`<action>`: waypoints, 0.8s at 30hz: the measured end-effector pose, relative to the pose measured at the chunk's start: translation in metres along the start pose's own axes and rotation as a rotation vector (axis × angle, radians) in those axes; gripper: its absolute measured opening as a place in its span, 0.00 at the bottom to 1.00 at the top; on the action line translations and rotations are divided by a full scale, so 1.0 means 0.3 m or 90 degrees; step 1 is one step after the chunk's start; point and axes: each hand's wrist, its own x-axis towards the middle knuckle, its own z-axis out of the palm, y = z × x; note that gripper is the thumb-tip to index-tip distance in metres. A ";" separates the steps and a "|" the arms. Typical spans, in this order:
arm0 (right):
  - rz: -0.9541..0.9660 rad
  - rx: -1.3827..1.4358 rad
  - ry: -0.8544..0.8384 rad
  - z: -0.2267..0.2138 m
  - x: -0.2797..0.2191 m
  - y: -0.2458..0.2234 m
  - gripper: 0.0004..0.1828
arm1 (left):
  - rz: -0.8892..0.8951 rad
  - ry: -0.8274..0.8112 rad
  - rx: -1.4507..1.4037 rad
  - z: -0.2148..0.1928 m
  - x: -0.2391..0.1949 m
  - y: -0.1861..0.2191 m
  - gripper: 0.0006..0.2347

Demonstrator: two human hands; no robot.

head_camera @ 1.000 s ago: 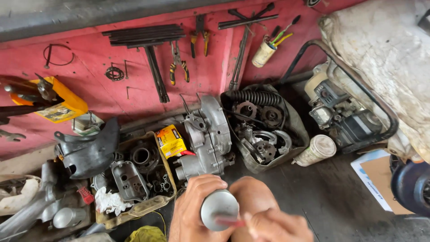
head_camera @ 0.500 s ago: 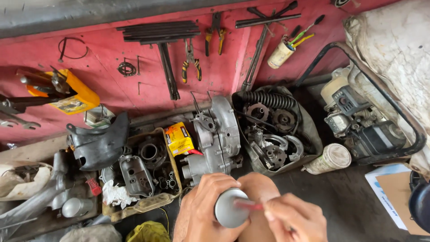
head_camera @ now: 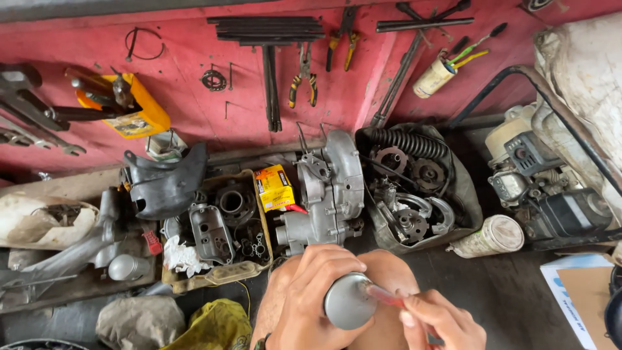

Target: Scrubbing a motorcycle engine piston with a wire brush to remove debris

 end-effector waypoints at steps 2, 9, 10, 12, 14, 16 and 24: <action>-0.023 -0.001 0.021 0.025 -0.034 -0.009 0.08 | -0.009 0.006 0.000 -0.002 0.010 -0.002 0.13; -0.038 0.050 -0.029 -0.023 0.028 -0.065 0.03 | -0.003 -0.031 -0.029 0.029 0.046 -0.050 0.18; -0.035 0.044 -0.030 -0.036 0.039 -0.045 0.03 | -0.005 -0.033 -0.035 0.037 0.051 -0.052 0.18; -0.045 0.006 -0.036 -0.058 0.048 -0.017 0.07 | -0.007 -0.024 -0.035 0.042 0.052 -0.053 0.13; -0.020 -0.007 -0.025 -0.053 0.021 -0.042 0.06 | -0.004 -0.038 -0.052 0.053 0.042 -0.057 0.14; 0.000 -0.016 -0.010 -0.047 0.031 -0.050 0.11 | 0.005 -0.050 -0.064 0.064 0.053 -0.066 0.16; -0.001 0.030 -0.009 -0.059 0.053 -0.110 0.15 | 0.038 -0.042 -0.063 0.079 0.077 -0.054 0.24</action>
